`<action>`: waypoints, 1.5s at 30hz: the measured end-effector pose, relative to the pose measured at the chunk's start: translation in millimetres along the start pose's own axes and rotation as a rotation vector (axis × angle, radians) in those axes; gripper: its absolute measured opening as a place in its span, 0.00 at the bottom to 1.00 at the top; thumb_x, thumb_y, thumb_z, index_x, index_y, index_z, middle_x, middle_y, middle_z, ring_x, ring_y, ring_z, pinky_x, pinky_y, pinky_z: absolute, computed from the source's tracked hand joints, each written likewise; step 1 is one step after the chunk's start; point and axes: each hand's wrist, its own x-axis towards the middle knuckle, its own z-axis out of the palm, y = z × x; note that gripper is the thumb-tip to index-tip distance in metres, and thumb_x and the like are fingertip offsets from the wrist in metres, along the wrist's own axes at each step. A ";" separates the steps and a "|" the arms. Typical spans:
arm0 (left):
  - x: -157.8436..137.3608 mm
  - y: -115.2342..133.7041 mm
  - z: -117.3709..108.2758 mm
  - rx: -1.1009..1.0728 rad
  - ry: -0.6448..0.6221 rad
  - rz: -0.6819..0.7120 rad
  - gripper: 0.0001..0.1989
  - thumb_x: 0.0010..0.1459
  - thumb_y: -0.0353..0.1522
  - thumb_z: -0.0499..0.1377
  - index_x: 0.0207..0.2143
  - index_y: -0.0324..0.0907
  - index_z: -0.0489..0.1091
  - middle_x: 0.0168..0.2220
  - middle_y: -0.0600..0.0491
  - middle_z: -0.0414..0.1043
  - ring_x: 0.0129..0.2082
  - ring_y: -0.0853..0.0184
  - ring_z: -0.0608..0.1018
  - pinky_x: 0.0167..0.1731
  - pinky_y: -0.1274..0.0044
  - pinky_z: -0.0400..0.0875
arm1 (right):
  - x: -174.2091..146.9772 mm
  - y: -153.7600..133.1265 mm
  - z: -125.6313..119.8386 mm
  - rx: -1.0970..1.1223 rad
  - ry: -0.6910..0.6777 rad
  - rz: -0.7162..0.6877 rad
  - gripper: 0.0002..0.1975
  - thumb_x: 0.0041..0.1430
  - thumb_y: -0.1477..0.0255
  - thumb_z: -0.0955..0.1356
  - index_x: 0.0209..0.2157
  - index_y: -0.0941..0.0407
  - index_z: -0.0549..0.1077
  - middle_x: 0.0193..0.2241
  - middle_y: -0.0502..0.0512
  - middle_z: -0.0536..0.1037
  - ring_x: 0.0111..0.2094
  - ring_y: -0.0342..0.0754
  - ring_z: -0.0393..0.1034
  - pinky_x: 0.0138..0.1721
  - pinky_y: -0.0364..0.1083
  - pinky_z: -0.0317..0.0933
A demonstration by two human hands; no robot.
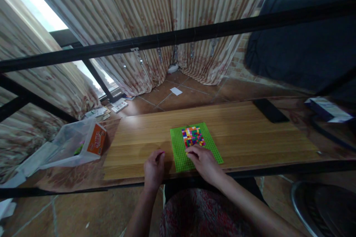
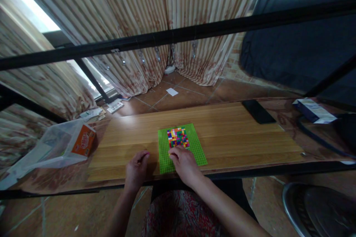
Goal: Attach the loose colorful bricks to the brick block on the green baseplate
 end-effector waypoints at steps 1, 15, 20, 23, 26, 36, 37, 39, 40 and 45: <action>1.3 8.9 4.0 -0.026 -0.012 0.007 0.12 0.61 0.38 0.55 0.35 0.42 0.75 0.34 0.51 0.78 0.33 0.66 0.79 0.36 0.74 0.75 | -1.8 4.0 -11.4 0.023 0.048 0.013 0.08 0.62 0.73 0.64 0.34 0.53 0.76 0.34 0.52 0.78 0.37 0.48 0.73 0.41 0.46 0.63; 43.8 98.0 65.7 0.000 -0.078 0.314 0.05 0.59 0.29 0.59 0.35 0.45 0.76 0.38 0.53 0.78 0.40 0.65 0.76 0.46 0.69 0.68 | 44.0 55.4 -50.4 0.183 0.316 0.037 0.12 0.57 0.61 0.68 0.34 0.53 0.80 0.35 0.54 0.77 0.36 0.49 0.71 0.36 0.47 0.64; 45.2 100.0 73.7 0.072 -0.050 0.304 0.05 0.59 0.31 0.61 0.35 0.47 0.77 0.39 0.53 0.77 0.42 0.64 0.75 0.47 0.67 0.65 | 47.5 60.2 -45.3 0.218 0.310 0.017 0.10 0.56 0.61 0.69 0.33 0.51 0.81 0.36 0.54 0.76 0.39 0.50 0.71 0.37 0.47 0.64; 46.7 97.8 73.3 0.101 -0.026 0.305 0.05 0.58 0.31 0.61 0.34 0.48 0.78 0.39 0.53 0.77 0.41 0.64 0.74 0.46 0.67 0.63 | 50.3 58.9 -39.8 0.220 0.319 -0.007 0.08 0.56 0.63 0.70 0.33 0.49 0.81 0.37 0.54 0.75 0.42 0.50 0.70 0.42 0.49 0.65; 48.2 94.3 72.9 0.108 0.012 0.300 0.05 0.58 0.31 0.62 0.33 0.48 0.78 0.38 0.54 0.77 0.41 0.65 0.74 0.46 0.67 0.63 | 53.2 57.3 -35.4 0.202 0.328 -0.028 0.07 0.55 0.65 0.70 0.32 0.48 0.81 0.39 0.54 0.75 0.45 0.51 0.70 0.48 0.52 0.63; 48.9 91.7 81.5 0.071 0.055 0.270 0.04 0.55 0.32 0.64 0.30 0.51 0.78 0.38 0.55 0.77 0.43 0.65 0.73 0.49 0.66 0.61 | 55.9 67.2 -27.9 0.311 0.353 0.014 0.05 0.51 0.65 0.73 0.31 0.47 0.82 0.42 0.54 0.75 0.48 0.52 0.69 0.54 0.55 0.60; 49.4 92.2 82.3 0.073 0.049 0.267 0.04 0.55 0.32 0.64 0.30 0.52 0.78 0.38 0.55 0.77 0.43 0.65 0.73 0.50 0.65 0.60 | 56.4 67.9 -27.0 0.336 0.355 0.025 0.05 0.50 0.65 0.73 0.31 0.47 0.82 0.42 0.54 0.75 0.48 0.52 0.69 0.53 0.55 0.60; 50.6 93.3 83.6 0.068 0.039 0.253 0.04 0.55 0.32 0.65 0.29 0.52 0.78 0.38 0.55 0.77 0.43 0.65 0.73 0.50 0.65 0.60 | 57.5 68.4 -25.0 0.395 0.355 0.054 0.05 0.48 0.65 0.74 0.30 0.48 0.82 0.42 0.54 0.76 0.47 0.53 0.70 0.53 0.55 0.60; 51.2 93.9 84.1 0.063 0.035 0.242 0.04 0.54 0.32 0.65 0.29 0.52 0.78 0.38 0.55 0.76 0.43 0.65 0.73 0.50 0.65 0.60 | 58.0 68.3 -24.1 0.429 0.354 0.073 0.05 0.47 0.65 0.74 0.29 0.49 0.82 0.41 0.54 0.76 0.47 0.53 0.70 0.52 0.55 0.61; 53.1 97.1 85.5 0.045 0.011 0.186 0.05 0.53 0.30 0.65 0.26 0.49 0.77 0.38 0.55 0.76 0.44 0.65 0.73 0.50 0.66 0.62 | 59.6 63.7 -23.4 0.555 0.345 0.150 0.08 0.43 0.63 0.75 0.26 0.50 0.81 0.39 0.54 0.78 0.45 0.52 0.71 0.49 0.53 0.63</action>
